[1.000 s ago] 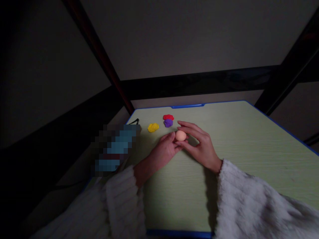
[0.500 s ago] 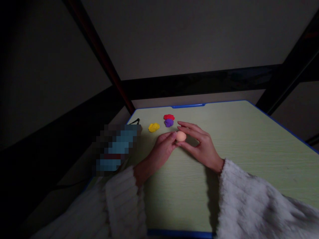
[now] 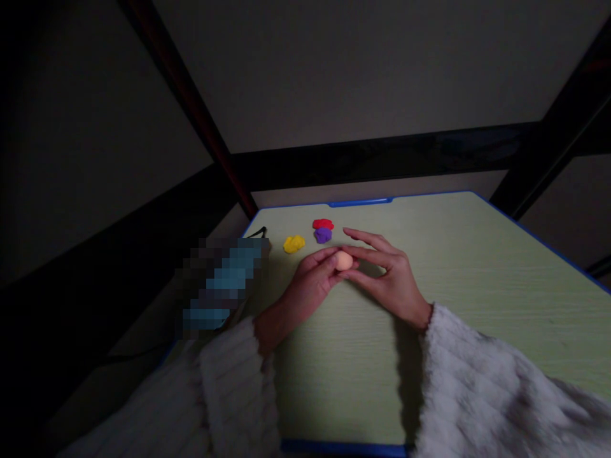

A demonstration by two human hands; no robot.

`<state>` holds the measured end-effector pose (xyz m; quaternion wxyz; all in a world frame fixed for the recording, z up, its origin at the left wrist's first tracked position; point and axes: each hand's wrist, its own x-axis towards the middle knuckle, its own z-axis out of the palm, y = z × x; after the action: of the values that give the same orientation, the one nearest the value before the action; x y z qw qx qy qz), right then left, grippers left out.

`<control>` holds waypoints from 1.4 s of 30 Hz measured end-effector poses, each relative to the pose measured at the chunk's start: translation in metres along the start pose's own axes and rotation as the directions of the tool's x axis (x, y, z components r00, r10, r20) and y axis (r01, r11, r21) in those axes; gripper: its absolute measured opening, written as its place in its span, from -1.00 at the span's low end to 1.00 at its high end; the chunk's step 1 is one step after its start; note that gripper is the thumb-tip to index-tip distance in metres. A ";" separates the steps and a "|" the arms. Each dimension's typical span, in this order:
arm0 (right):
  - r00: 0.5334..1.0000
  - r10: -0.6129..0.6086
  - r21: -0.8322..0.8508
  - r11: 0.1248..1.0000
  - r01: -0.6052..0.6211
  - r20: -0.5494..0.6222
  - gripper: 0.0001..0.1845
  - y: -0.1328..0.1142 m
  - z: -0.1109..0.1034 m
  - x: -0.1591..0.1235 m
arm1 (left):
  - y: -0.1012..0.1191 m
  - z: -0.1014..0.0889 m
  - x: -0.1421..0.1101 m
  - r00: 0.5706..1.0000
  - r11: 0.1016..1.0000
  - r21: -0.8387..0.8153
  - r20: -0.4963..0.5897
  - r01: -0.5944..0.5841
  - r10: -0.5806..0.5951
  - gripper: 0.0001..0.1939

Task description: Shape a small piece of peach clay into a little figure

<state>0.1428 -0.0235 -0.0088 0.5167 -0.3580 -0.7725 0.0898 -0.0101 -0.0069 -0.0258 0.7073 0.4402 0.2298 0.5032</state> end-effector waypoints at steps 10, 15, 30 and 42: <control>0.999 -0.012 0.060 0.998 0.010 0.032 -0.71 0.004 -0.002 0.001 | 0.006 0.000 -0.003 0.997 0.986 0.165 0.076 -0.016 0.004 -0.75; 0.999 0.012 0.088 0.996 -0.016 0.043 -0.77 0.004 -0.003 0.002 | 0.006 -0.001 -0.003 0.997 0.981 0.191 0.071 -0.011 -0.003 -0.72; 0.999 -0.005 0.133 0.991 -0.002 0.050 -0.86 0.003 -0.008 0.006 | 0.006 -0.002 -0.004 0.997 0.979 0.201 0.068 0.007 -0.021 -0.71; 0.999 -0.020 0.140 0.990 0.015 0.029 -0.88 0.004 -0.010 0.006 | 0.004 -0.004 -0.003 0.999 0.981 0.192 0.022 0.035 -0.039 -0.73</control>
<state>0.1520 -0.0188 -0.0016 0.5294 -0.3126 -0.7753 0.1448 -0.0162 -0.0075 -0.0247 0.6737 0.5082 0.2762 0.4599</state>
